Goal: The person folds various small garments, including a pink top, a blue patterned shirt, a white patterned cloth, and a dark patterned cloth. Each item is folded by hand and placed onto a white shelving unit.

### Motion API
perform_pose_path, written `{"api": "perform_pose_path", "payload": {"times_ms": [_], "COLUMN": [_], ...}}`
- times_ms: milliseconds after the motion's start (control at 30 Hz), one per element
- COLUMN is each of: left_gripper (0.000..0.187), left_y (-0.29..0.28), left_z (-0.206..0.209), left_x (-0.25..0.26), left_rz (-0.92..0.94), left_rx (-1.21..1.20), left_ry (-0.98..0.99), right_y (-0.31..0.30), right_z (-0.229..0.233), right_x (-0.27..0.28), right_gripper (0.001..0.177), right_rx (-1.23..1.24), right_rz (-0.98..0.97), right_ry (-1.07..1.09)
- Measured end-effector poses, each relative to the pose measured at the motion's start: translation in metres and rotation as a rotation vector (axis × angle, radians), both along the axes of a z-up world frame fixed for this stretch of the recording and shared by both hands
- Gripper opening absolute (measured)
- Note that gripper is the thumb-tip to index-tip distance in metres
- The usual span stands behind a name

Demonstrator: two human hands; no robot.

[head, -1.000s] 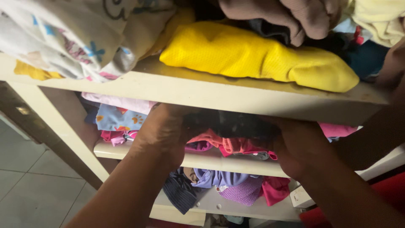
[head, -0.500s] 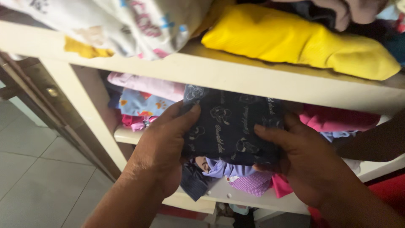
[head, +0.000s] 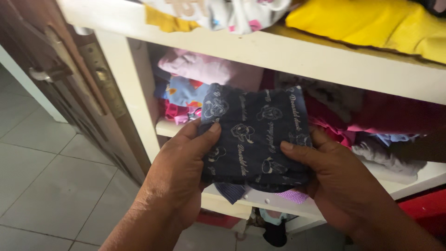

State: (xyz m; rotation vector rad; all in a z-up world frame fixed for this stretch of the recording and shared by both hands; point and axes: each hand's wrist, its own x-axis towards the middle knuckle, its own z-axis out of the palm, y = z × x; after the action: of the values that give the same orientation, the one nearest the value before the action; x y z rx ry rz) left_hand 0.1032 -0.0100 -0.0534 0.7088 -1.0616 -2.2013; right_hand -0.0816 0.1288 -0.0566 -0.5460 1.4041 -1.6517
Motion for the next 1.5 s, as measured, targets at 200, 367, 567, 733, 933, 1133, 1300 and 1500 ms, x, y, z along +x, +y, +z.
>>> {"api": "perform_pose_path", "payload": {"times_ms": [200,367,567,733,933,1133,1300,1500], "left_gripper": [0.041,0.041,0.043,0.043,0.041,0.041,0.043,0.044], "left_y": [-0.004,0.0,0.002,0.004,0.011,0.024,0.037,0.049], "left_z": [-0.004,0.001,0.001,-0.002,-0.005,0.0,0.004,0.004], "left_x": [0.036,0.069,0.111,0.139,0.165,0.181,0.194,0.208], "left_rz": [0.041,0.075,0.106,0.113,0.153,0.14,0.132,0.115], "left_rx": [0.032,0.062,0.092,0.111,0.09,0.1,0.124,0.093], "left_ry": [0.002,-0.024,0.02,-0.007,-0.025,-0.044,-0.138,-0.14], "right_y": [-0.007,-0.013,-0.018,-0.018,-0.01,0.005,0.019,0.033], "right_z": [0.0,0.0,0.001,0.001,-0.006,-0.008,-0.006,-0.008], "right_x": [0.032,0.062,0.099,0.126,0.15,0.167,0.184,0.197], "right_gripper": [0.042,0.041,0.04,0.037,0.034,0.035,0.036,0.034], "right_rx": [0.063,0.069,0.133,0.205,0.148,0.157,0.165,0.17], "right_rz": [0.011,0.04,0.048,0.02,0.075,0.09,0.055,0.051], "right_ry": [0.015,0.008,0.002,-0.013,0.005,0.027,-0.002,-0.014]}}
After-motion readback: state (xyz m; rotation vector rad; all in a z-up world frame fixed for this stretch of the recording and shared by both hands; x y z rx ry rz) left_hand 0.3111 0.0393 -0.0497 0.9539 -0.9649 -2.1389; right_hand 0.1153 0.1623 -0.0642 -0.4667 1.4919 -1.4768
